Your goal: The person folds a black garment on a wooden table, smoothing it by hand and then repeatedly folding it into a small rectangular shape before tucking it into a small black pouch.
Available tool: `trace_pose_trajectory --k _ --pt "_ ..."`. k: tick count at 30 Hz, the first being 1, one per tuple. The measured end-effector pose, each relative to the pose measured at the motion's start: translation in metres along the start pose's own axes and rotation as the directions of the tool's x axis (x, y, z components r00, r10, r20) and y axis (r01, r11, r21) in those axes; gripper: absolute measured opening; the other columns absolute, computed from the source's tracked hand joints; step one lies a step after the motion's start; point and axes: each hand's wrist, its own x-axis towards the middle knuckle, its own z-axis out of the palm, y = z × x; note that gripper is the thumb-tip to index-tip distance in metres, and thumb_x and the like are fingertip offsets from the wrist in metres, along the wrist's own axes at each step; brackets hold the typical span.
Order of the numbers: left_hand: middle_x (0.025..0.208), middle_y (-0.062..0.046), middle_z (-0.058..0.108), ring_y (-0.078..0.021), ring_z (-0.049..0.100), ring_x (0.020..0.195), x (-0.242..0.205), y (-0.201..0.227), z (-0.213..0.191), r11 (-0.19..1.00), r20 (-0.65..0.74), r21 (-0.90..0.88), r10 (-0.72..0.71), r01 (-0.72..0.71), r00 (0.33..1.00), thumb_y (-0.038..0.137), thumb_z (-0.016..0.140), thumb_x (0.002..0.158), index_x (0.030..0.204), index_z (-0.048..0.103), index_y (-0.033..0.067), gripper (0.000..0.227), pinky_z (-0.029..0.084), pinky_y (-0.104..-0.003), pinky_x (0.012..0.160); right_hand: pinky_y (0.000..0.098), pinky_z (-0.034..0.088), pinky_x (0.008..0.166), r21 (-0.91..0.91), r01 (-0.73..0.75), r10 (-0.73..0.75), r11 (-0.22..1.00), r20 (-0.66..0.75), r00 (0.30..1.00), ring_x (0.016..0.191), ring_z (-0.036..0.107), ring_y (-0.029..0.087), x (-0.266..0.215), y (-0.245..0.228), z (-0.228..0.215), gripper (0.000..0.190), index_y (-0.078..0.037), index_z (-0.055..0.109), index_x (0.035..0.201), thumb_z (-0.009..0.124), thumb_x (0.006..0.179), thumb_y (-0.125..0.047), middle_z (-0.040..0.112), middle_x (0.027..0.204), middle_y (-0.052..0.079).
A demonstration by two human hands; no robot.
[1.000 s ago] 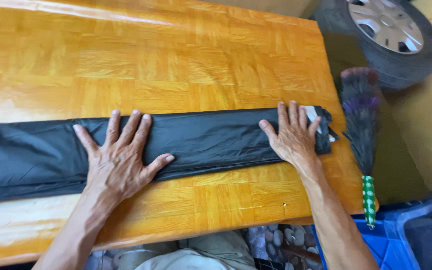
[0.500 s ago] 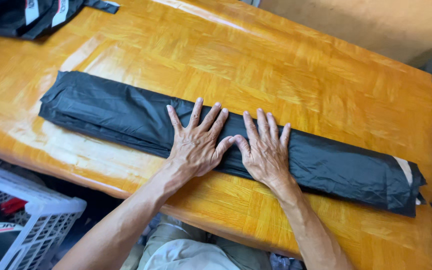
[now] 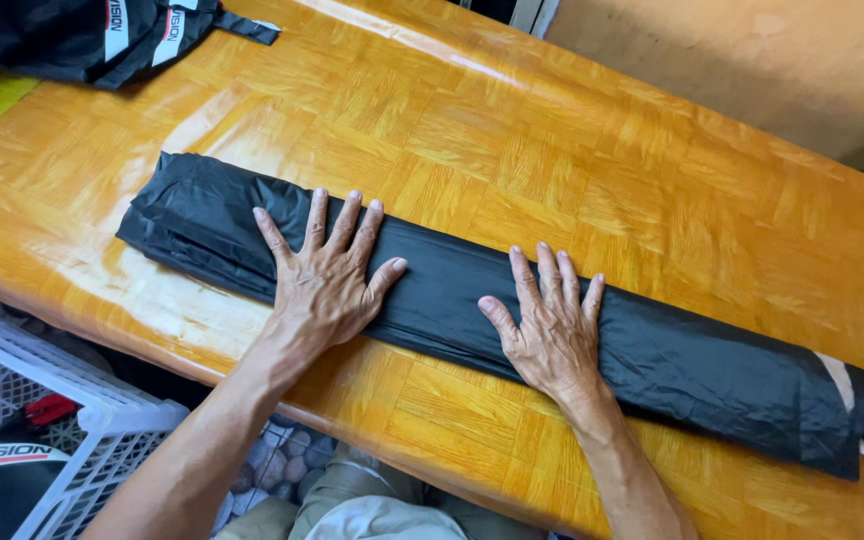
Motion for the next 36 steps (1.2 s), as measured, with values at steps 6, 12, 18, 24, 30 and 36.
trace_pose_trajectory --k 6,12,18,24,30,36 --pt "0.168 -0.006 0.034 -0.0399 0.016 0.157 0.000 -0.002 0.001 0.998 0.003 -0.056 -0.015 0.015 1.000 0.065 0.031 0.102 0.161 0.035 0.0231 0.072 -0.001 -0.087 0.108 0.0795 0.006 0.114 -0.105 0.003 0.004 0.994 0.070 0.998 0.153 0.022 0.042 0.007 -0.013 -0.007 0.077 -0.020 0.030 0.162 0.035 0.101 -0.067 0.028 0.164 0.021" --pt "0.168 -0.006 0.033 -0.0393 0.016 0.157 -0.001 -0.003 0.006 0.997 -0.020 -0.081 -0.019 0.018 1.000 0.059 0.030 0.104 0.161 0.036 0.0214 0.069 -0.003 -0.086 0.109 0.0843 0.006 0.109 0.046 0.170 -0.175 0.984 0.155 0.972 0.153 0.020 0.044 0.040 -0.078 -0.008 0.066 -0.019 0.033 0.161 0.032 0.106 -0.055 0.025 0.166 0.022" --pt "0.167 -0.006 0.034 -0.0354 0.021 0.156 0.002 -0.025 0.011 0.985 -0.017 -0.154 -0.081 0.077 0.997 0.051 0.032 0.106 0.161 0.035 0.0208 0.062 0.001 -0.081 0.114 0.0833 0.005 0.110 0.088 0.241 -0.250 0.967 0.108 0.962 0.153 0.020 0.042 0.043 -0.088 0.000 0.071 -0.024 0.028 0.163 0.035 0.103 -0.062 0.025 0.166 0.020" --pt "0.168 -0.007 0.035 -0.0367 0.017 0.158 -0.003 -0.061 -0.017 0.987 -0.018 -0.001 -0.159 0.159 0.987 0.079 0.032 0.096 0.161 0.038 0.0254 0.084 -0.003 -0.078 0.115 0.0820 0.003 0.111 0.098 0.206 -0.219 0.974 0.142 0.965 0.154 0.019 0.041 0.040 -0.089 -0.005 0.080 -0.025 0.027 0.163 0.041 0.098 -0.069 0.024 0.166 0.019" --pt "0.168 -0.013 0.033 -0.0440 0.017 0.156 -0.010 -0.074 -0.020 0.985 -0.054 -0.041 -0.170 0.168 0.984 0.083 0.038 0.091 0.162 0.037 0.0231 0.093 0.004 -0.082 0.111 0.0827 0.003 0.110 0.087 0.201 -0.212 0.976 0.158 0.964 0.154 0.018 0.042 0.040 -0.092 -0.005 0.080 -0.025 0.026 0.163 0.041 0.099 -0.069 0.023 0.166 0.020" --pt "0.168 -0.015 0.031 -0.0463 0.015 0.155 -0.010 -0.077 -0.014 0.980 -0.055 -0.088 -0.181 0.176 0.982 0.083 0.039 0.091 0.162 0.034 0.0237 0.093 0.008 -0.084 0.109 0.0872 0.001 0.106 0.032 0.274 -0.276 0.961 0.157 0.948 0.153 0.015 0.048 0.051 -0.126 -0.010 0.077 -0.017 0.029 0.162 0.037 0.102 -0.065 0.020 0.166 0.028"
